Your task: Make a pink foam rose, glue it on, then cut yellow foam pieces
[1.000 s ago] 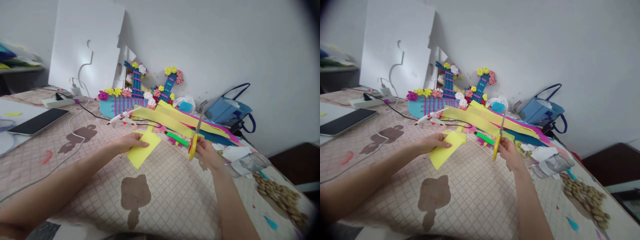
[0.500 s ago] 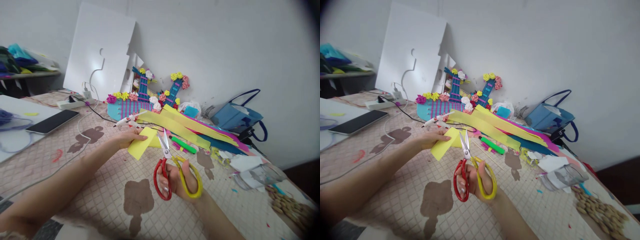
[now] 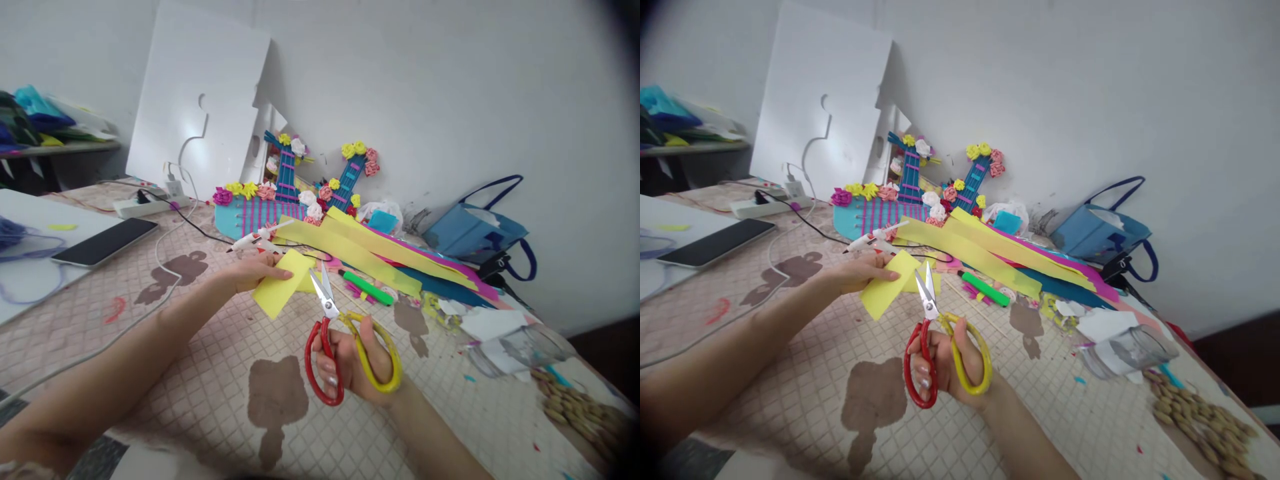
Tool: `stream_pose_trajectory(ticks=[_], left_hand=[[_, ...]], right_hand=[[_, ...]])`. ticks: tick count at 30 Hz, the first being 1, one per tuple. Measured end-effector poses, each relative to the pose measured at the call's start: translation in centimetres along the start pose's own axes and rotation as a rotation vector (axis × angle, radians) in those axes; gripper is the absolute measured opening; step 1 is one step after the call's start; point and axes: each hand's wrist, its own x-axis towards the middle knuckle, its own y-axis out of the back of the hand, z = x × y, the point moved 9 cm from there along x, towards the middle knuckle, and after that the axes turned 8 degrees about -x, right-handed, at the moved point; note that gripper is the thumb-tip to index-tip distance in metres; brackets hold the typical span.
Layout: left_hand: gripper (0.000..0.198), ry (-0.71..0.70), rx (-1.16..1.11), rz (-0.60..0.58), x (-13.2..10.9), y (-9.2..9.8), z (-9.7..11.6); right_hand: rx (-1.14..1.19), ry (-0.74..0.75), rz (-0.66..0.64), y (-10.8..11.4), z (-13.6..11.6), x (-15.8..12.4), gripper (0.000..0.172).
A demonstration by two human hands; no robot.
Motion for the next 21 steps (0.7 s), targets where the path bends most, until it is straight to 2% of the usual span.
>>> stream_pose_trajectory(ticks=[10,21], left_hand=[[0.034,-0.027,0.137,-0.077,-0.12,-0.32,0.44],[0.037,-0.006,0.23,-0.117,-0.46,-0.56,0.26]], right_hand=[[-0.012,-0.001,-0.007,-0.14,-0.03,0.08,0.076],[-0.035,0.009,0.0,0.25,0.27,0.2,0.071]])
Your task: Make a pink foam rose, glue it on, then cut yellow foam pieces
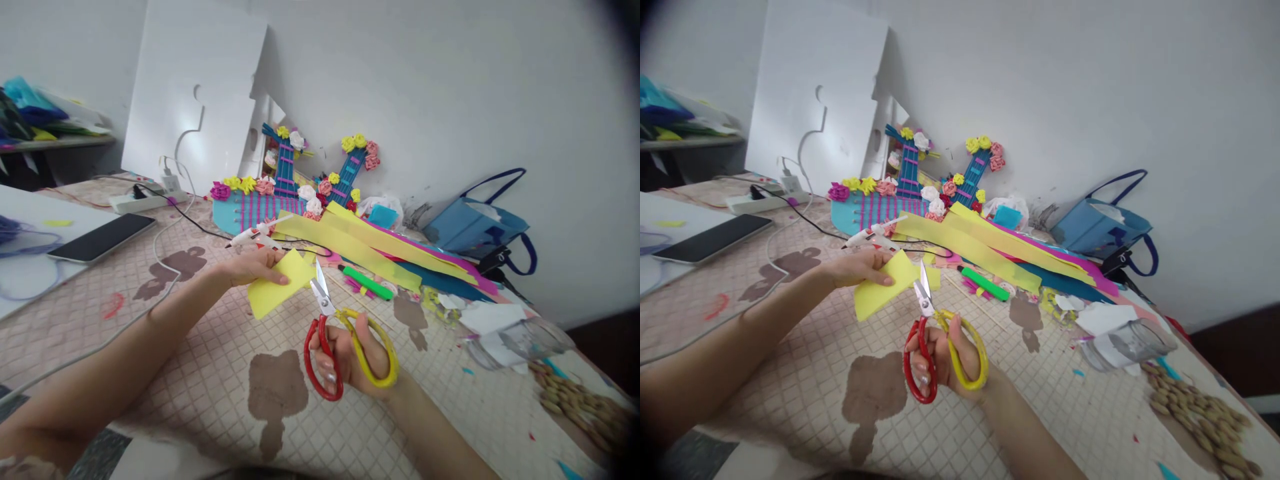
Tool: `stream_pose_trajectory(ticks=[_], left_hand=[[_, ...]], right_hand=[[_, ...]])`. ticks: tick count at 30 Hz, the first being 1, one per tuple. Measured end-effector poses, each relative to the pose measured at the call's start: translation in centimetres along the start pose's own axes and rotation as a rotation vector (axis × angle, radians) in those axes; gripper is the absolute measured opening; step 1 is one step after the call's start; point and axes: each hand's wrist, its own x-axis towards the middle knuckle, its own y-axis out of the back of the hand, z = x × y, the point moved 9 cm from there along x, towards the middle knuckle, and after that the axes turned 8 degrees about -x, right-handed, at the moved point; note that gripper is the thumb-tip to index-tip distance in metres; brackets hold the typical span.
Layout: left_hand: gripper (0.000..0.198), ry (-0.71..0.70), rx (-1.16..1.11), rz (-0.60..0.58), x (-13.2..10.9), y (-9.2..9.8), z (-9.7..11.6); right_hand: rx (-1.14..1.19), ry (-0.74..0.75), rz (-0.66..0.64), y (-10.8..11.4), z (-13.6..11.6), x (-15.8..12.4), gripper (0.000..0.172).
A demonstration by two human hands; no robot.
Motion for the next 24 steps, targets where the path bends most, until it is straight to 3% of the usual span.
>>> stream_pose_trajectory(ticks=[4,24], left_hand=[[0.03,0.015,0.011,-0.019,-0.1,-0.05,-0.04],[0.035,0.005,0.068,-0.024,-0.06,0.53,0.04]], right_hand=[[-0.005,-0.004,0.015,0.03,0.01,0.04,0.07],[-0.042,-0.023,0.047,0.43,0.34,0.06,0.064]])
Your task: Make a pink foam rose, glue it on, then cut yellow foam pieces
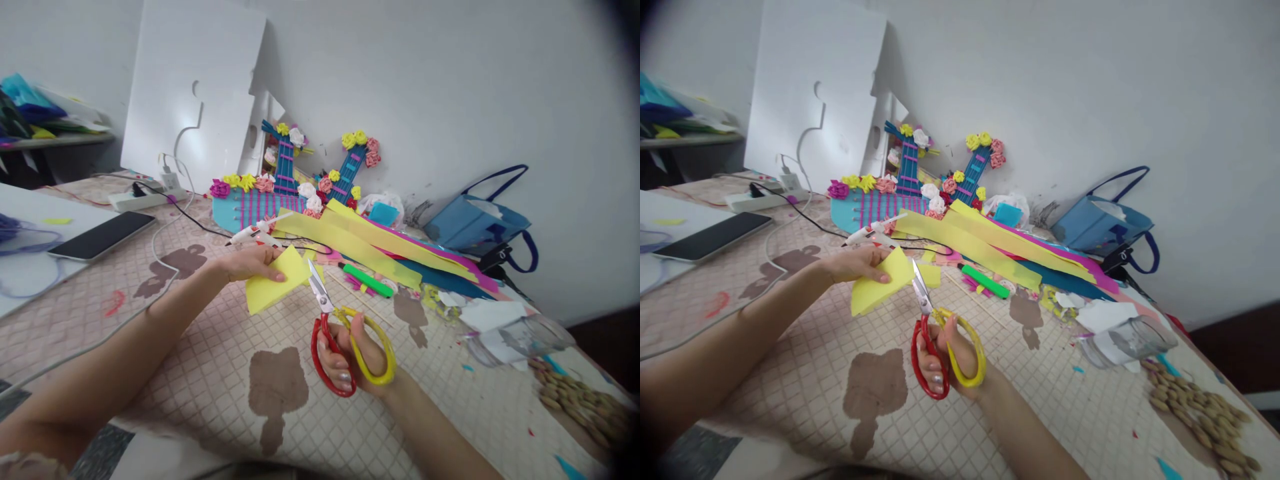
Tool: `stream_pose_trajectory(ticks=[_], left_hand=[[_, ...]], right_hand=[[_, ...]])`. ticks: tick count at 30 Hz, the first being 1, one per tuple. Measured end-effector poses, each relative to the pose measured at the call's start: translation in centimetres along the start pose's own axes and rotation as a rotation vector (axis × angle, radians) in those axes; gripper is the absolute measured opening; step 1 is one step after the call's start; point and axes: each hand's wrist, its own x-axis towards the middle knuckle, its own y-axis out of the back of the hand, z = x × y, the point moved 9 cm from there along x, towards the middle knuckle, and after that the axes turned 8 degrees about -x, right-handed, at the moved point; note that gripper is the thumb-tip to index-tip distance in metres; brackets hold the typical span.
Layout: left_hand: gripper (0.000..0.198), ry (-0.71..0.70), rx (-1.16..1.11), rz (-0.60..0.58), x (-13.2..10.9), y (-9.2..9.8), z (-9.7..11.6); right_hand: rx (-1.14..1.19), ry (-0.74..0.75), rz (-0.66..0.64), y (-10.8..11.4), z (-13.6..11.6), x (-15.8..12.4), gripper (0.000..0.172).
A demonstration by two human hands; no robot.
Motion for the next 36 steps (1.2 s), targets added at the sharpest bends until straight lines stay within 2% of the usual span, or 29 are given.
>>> stream_pose_trajectory(ticks=[8,14,19,26,31,36], left_hand=[[0.037,0.012,-0.009,-0.007,-0.2,0.3,0.0],[0.028,0.014,0.071,-0.003,0.1,0.0,-0.3],[0.03,0.034,0.113,0.006,0.0,-0.5,-0.5],[0.027,0.086,0.069,-0.045,-0.1,-1.5,-0.7],[0.029,0.079,0.06,-0.055,-0.1,-1.5,-0.7],[0.031,0.089,0.073,-0.067,0.0,-1.2,-0.9]], right_hand=[[-0.079,0.0,0.052,1.4,1.0,0.2,0.063],[-0.065,0.007,-0.007,0.3,0.5,-0.1,0.064],[-0.08,0.0,-0.034,0.0,0.4,-0.1,0.066],[-0.063,0.001,-0.026,0.3,0.7,0.0,0.067],[-0.041,0.009,0.002,0.2,0.4,0.1,0.067],[-0.003,-0.044,0.038,0.6,1.0,0.2,0.065]])
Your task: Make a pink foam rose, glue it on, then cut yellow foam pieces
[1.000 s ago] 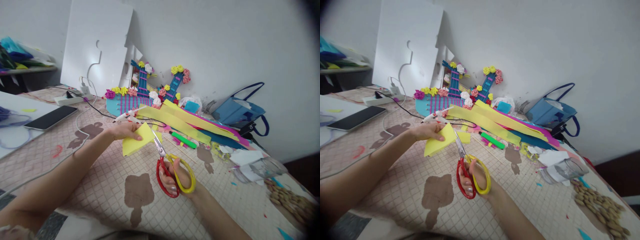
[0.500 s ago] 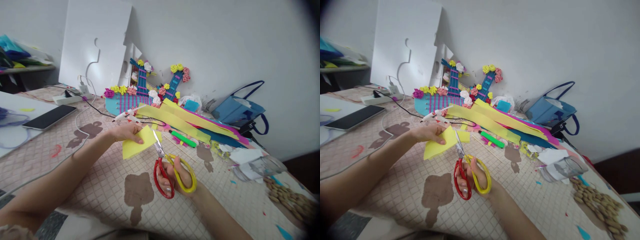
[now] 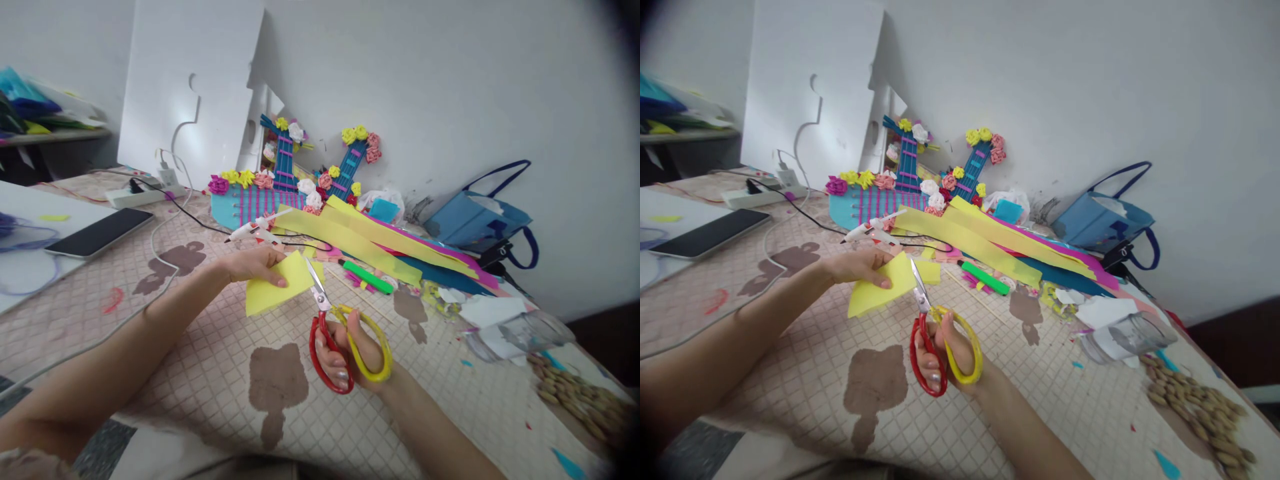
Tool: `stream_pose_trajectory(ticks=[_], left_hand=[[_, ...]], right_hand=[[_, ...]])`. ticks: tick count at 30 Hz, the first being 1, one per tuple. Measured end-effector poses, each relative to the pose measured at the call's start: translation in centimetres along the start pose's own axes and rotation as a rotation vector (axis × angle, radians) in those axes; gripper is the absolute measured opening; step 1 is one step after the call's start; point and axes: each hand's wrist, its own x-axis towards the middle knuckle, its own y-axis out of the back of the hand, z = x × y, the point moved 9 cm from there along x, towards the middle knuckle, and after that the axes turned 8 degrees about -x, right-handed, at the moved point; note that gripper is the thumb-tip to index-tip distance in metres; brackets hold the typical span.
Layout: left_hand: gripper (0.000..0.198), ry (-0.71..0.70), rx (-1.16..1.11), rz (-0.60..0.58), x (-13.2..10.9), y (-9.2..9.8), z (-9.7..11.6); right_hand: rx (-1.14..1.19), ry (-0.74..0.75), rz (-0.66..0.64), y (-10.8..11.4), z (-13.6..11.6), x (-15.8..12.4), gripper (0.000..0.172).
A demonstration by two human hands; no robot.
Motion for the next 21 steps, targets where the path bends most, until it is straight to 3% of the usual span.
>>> stream_pose_trajectory(ticks=[9,21], left_hand=[[0.031,-0.027,0.034,0.045,-0.1,0.6,0.3],[0.032,0.016,0.009,-0.035,0.1,-1.5,0.2]], right_hand=[[-0.034,0.026,0.016,0.7,0.3,0.2,0.06],[-0.025,0.047,-0.052,-0.5,-0.3,0.2,0.065]])
